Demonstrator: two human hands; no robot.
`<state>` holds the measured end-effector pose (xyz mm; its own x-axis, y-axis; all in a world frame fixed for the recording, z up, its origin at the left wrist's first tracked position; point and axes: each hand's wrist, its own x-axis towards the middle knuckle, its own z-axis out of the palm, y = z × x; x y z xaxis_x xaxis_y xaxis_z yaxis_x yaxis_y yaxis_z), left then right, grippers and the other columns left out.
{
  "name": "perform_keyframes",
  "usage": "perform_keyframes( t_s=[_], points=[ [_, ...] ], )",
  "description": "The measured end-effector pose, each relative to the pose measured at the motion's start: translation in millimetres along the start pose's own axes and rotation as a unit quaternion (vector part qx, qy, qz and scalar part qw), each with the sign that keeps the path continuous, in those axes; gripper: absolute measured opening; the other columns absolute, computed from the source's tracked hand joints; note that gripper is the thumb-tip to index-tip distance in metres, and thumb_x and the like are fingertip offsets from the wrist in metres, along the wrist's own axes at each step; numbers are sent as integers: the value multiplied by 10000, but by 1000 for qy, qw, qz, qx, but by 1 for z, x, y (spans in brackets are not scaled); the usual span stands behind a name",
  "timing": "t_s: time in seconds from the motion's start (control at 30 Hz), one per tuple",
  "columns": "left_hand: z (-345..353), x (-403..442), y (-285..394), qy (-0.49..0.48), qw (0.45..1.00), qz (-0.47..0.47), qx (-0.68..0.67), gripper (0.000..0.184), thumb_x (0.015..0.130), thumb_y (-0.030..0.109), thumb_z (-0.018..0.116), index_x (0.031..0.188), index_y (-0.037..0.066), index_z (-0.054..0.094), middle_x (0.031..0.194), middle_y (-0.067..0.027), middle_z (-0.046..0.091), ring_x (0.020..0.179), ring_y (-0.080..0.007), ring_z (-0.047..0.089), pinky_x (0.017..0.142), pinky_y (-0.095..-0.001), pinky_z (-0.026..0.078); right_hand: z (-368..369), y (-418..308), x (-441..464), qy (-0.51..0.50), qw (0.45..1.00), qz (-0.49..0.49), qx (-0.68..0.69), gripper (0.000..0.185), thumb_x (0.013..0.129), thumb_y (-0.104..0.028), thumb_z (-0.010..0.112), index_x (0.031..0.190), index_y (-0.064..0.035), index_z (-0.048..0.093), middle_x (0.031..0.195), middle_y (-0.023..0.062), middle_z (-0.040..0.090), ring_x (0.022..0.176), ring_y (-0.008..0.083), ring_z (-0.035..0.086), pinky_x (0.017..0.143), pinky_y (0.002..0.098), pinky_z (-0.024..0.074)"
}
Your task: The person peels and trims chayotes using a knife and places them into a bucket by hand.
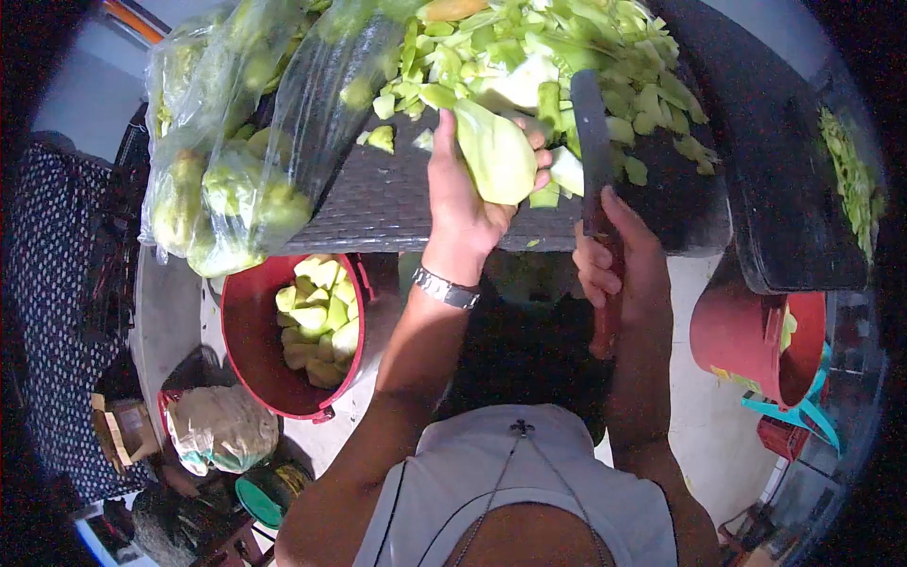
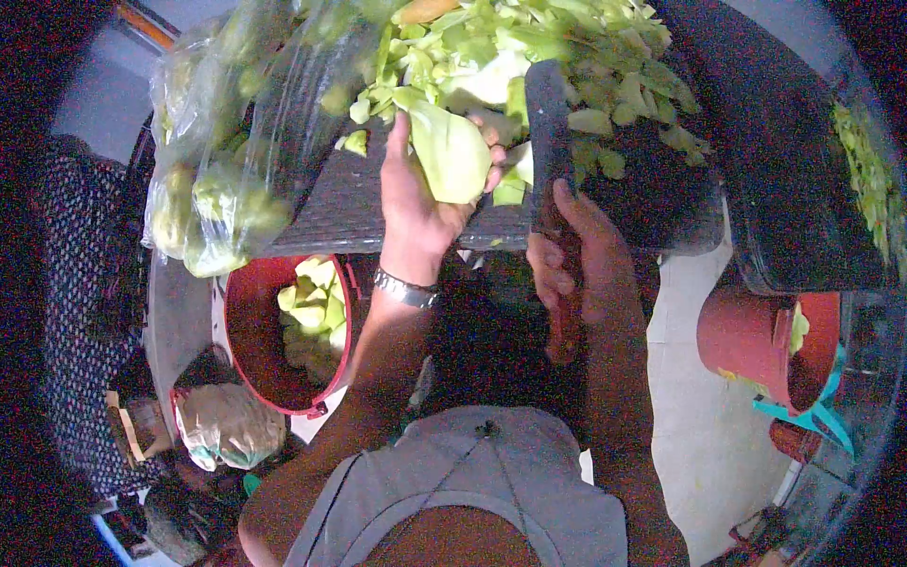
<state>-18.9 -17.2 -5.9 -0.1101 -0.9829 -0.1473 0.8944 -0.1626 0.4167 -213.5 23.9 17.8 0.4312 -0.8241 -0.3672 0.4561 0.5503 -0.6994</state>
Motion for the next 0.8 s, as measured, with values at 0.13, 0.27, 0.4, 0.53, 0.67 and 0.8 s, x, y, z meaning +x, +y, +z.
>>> perform_keyframes(
  t_s=[0.13, 0.27, 0.4, 0.53, 0.67, 0.8],
  points=[
    [-5, -54, 36, -50, 988, 0, 149, 708, 1001, 615, 406, 1281, -13, 576, 1032, -158, 689, 823, -265, 695, 672, -350, 562, -9, -14, -15, 85, 901, -71, -419, 281, 1052, -338, 518, 965, -76, 569, 584, 23, 503, 404, 131, 453, 407, 303, 445],
    [-56, -165, 111, 25, 869, -18, 493, 664, 909, 493, 645, 1286, -50, 589, 1115, -145, 699, 953, -197, 687, 800, -315, 557, -60, -32, -22, -3, 610, -265, -747, 267, 996, -341, 594, 936, -82, 601, 640, 103, 588, 573, 294, 636, 540, 402, 510],
    [-51, -240, 157, 207, 516, -87, 827, 496, 890, 357, 757, 1214, -8, 670, 1138, -180, 711, 1045, -273, 686, 903, -351, 510, -62, -60, -9, -101, 425, -285, -853, 236, 951, -289, 647, 876, -66, 629, 803, 128, 650, 761, 311, 673, 641, 414, 528],
    [-77, -271, 168, 276, 363, -5, 890, 472, 870, 282, 767, 1215, -22, 659, 1154, -213, 693, 1052, -361, 677, 908, -411, 519, -103, -95, 56, -125, 263, -486, -824, 183, 960, -288, 640, 1041, -131, 684, 973, 99, 683, 865, 281, 685, 715, 383, 540],
    [-46, -243, 142, 179, 476, 47, 860, 472, 869, 254, 767, 1225, -33, 647, 1151, -231, 685, 1064, -375, 672, 919, -419, 515, -109, -154, 139, -5, -19, -618, -786, 272, 979, -301, 640, 1208, -154, 646, 933, 146, 703, 853, 344, 684, 735, 423, 541],
    [-17, -203, 120, 108, 455, 79, 880, 429, 866, 245, 773, 1185, -24, 674, 1118, -233, 693, 1026, -374, 687, 883, -399, 531, -89, -187, 169, 36, 346, -523, -778, 288, 981, -349, 631, 1172, -136, 657, 850, 189, 698, 782, 391, 677, 696, 457, 540]
  ],
)
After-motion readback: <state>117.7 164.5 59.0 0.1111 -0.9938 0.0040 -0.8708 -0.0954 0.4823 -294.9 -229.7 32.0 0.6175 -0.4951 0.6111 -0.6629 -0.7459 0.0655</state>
